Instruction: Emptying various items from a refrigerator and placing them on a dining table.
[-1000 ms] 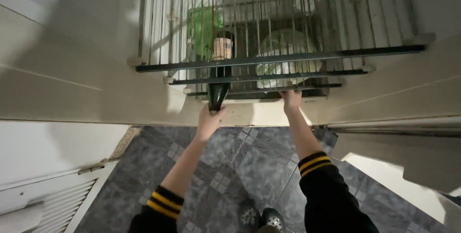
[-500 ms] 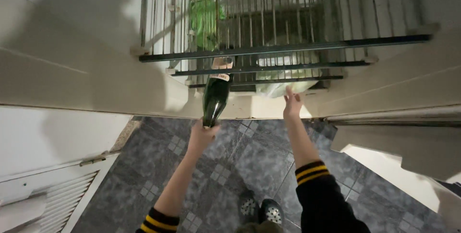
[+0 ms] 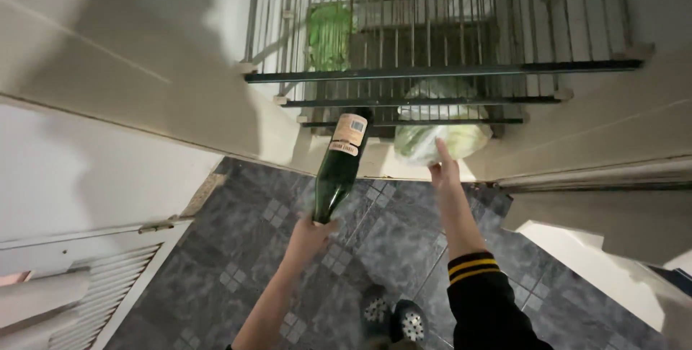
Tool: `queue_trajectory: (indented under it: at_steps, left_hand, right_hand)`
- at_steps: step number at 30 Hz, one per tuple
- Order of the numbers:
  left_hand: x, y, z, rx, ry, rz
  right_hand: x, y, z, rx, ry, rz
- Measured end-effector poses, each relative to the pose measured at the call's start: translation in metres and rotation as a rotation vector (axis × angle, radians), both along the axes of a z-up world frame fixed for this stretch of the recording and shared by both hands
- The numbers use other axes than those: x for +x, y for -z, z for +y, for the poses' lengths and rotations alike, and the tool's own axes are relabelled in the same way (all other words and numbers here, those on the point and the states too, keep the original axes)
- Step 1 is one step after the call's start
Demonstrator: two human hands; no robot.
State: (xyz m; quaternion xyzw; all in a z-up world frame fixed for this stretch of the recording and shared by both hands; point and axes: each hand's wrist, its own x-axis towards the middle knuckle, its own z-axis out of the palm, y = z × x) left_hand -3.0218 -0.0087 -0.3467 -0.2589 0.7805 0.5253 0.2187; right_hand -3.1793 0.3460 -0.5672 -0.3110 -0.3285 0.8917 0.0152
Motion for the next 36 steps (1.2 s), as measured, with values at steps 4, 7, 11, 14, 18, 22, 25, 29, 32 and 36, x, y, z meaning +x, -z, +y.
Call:
queue_trajectory:
  at_steps: [4, 7, 11, 14, 18, 22, 25, 29, 32, 36]
  left_hand:
    - [0.026, -0.003, -0.007, 0.193, -0.031, -0.046]
    - [0.041, -0.039, -0.002, 0.103, 0.000, -0.098]
    - [0.064, -0.075, -0.004, 0.091, 0.034, -0.166]
    - [0.088, -0.099, -0.007, 0.133, 0.030, -0.198]
    - [0.115, -0.166, -0.009, 0.178, -0.013, -0.289]
    - [0.161, -0.194, -0.030, 0.179, -0.022, -0.381]
    - [0.198, -0.229, -0.048, 0.177, -0.054, -0.490]
    - [0.274, -0.259, -0.074, 0.300, -0.164, -0.504]
    - [0.360, -0.240, -0.091, 0.476, -0.365, -0.459]
    - [0.447, -0.285, -0.099, 0.461, -0.505, -0.434]
  right_hand:
    - [0.038, -0.015, 0.004, -0.217, -0.142, 0.094]
    - [0.074, 0.003, 0.012, -0.201, -0.168, 0.091]
    - [0.125, -0.037, 0.007, -0.162, -0.183, -0.058]
    - [0.175, -0.062, 0.012, -0.170, -0.272, -0.120]
    - [0.241, -0.081, 0.034, 0.005, -0.365, -0.135]
    - [0.281, -0.199, 0.023, -0.069, -0.310, -0.154]
    - [0.297, -0.271, 0.017, -0.022, -0.363, -0.170]
    - [0.314, -0.347, 0.004, -0.020, -0.476, -0.091]
    - [0.326, -0.390, -0.003, 0.061, -0.610, -0.195]
    - [0.341, -0.280, 0.059, 0.231, -0.993, -0.083]
